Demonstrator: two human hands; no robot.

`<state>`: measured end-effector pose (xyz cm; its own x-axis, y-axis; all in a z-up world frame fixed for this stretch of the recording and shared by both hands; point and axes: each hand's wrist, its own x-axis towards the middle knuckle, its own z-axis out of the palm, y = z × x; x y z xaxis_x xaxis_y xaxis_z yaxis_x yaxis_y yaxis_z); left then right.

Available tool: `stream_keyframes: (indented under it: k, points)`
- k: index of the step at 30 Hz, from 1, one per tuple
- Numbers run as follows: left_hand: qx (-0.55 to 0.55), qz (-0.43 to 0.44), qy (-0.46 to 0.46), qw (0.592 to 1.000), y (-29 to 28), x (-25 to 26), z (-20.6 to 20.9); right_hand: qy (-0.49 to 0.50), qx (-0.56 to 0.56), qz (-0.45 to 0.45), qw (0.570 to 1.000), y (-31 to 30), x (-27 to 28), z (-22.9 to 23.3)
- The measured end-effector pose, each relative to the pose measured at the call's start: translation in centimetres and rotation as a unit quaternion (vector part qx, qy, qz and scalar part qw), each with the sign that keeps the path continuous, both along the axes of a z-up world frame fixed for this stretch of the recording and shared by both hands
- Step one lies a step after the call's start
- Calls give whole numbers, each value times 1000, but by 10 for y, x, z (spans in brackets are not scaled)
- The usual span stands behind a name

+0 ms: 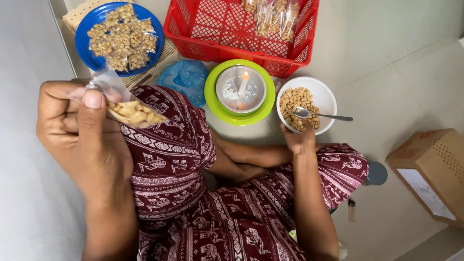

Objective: Sealing small plastic bags containing snacks by melting the edges over a candle flame and placing them in a basket.

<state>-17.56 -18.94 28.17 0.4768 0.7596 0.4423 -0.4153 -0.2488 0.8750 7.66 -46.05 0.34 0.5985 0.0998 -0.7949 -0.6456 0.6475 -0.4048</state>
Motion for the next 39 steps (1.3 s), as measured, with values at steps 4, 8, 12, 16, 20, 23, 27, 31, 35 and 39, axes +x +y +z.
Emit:
stream_keyframes:
  k: [4,8,12,16,20,23,27,31,35,39]
  points:
    - [-25,13,15,999,-2,-8,2,6,5,-19,1000,-8,28,-6]
    - [-22,-2,10,1000,-4,-2,3,30,-15,-24,999,-19,52,8]
    - [-10,-9,26,1000,-8,7,6,57,14,-55,997,-37,77,10]
    - [-11,-4,25,1000,-4,12,2,23,22,-44,999,-74,113,-13]
    - [-27,11,29,999,-1,10,2,2,-121,138,983,-108,133,6]
    - [-42,19,32,998,2,10,-1,-39,-288,180,940,-140,127,48]
    - [-53,11,19,998,6,8,-4,-301,-765,527,216,-299,189,-119]
    - [-70,9,-7,998,9,11,-3,-246,-694,552,391,-300,200,-156]
    - [-123,-8,-18,992,13,7,2,-149,-548,566,597,-221,194,-168]
    - [-132,-9,3,991,18,-4,9,-17,-365,545,755,-49,81,-46]
